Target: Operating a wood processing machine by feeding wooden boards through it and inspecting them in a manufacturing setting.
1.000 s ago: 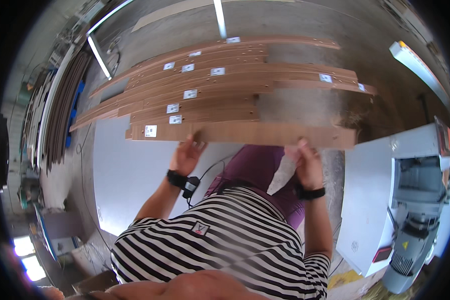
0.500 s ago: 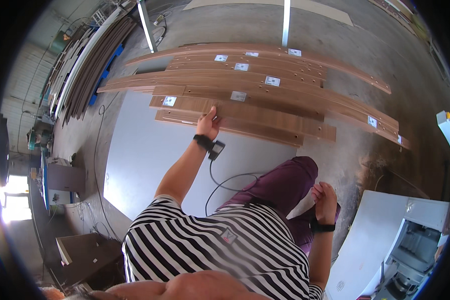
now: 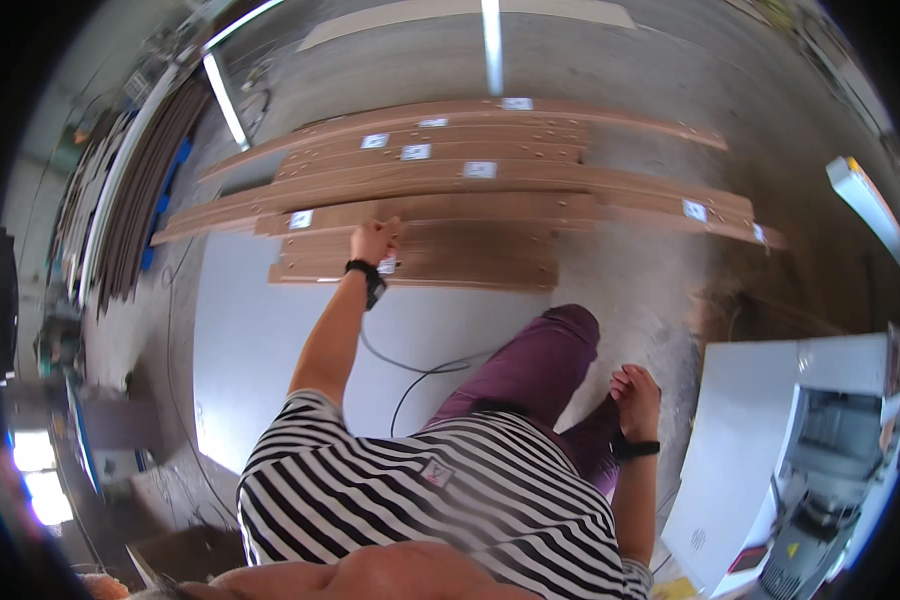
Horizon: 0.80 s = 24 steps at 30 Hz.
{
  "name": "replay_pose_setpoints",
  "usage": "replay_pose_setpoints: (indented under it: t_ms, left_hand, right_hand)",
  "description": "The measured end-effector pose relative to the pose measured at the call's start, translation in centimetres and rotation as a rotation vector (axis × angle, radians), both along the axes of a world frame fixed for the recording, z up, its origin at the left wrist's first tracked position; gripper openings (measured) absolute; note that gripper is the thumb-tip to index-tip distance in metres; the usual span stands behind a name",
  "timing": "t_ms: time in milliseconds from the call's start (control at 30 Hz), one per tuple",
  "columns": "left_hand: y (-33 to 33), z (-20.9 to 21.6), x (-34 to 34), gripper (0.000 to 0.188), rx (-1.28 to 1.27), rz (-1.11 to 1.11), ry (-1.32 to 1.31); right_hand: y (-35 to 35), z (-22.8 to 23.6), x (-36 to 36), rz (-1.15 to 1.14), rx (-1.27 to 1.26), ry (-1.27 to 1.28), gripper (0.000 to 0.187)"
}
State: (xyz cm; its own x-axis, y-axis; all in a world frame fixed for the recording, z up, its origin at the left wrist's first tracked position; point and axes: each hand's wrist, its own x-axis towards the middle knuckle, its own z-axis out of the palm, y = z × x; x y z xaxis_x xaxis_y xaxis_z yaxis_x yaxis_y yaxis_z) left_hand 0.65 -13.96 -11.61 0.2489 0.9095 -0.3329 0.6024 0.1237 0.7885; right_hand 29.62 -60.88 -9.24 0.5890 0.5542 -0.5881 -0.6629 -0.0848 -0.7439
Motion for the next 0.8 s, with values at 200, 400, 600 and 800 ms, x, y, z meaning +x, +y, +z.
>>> replay_pose_setpoints:
  t_ms: [200, 400, 600, 800]
  left_hand:
    - [-1.0, 1.2, 1.8, 0.057, 0.983, -0.470, 0.316]
    - [-0.2, 0.4, 3.3, 0.064, 0.769, -0.562, 0.524]
    - [-0.6, 0.7, 2.6, 0.061, 0.772, -0.593, 0.544]
    - [-0.4, -0.4, 1.5, 0.063, 0.820, -0.590, 0.620]
  right_hand:
    - [0.6, -1.0, -0.8, 0.015, -0.041, 0.013, 0.016]
    - [2.8, -1.2, 1.2, 0.114, -0.087, -0.044, 0.018]
    - [8.5, -2.6, 3.1, 0.182, -0.023, -0.157, 0.026]
    - [17.9, -5.0, 5.0, 0.314, 0.018, -0.090, 0.039]
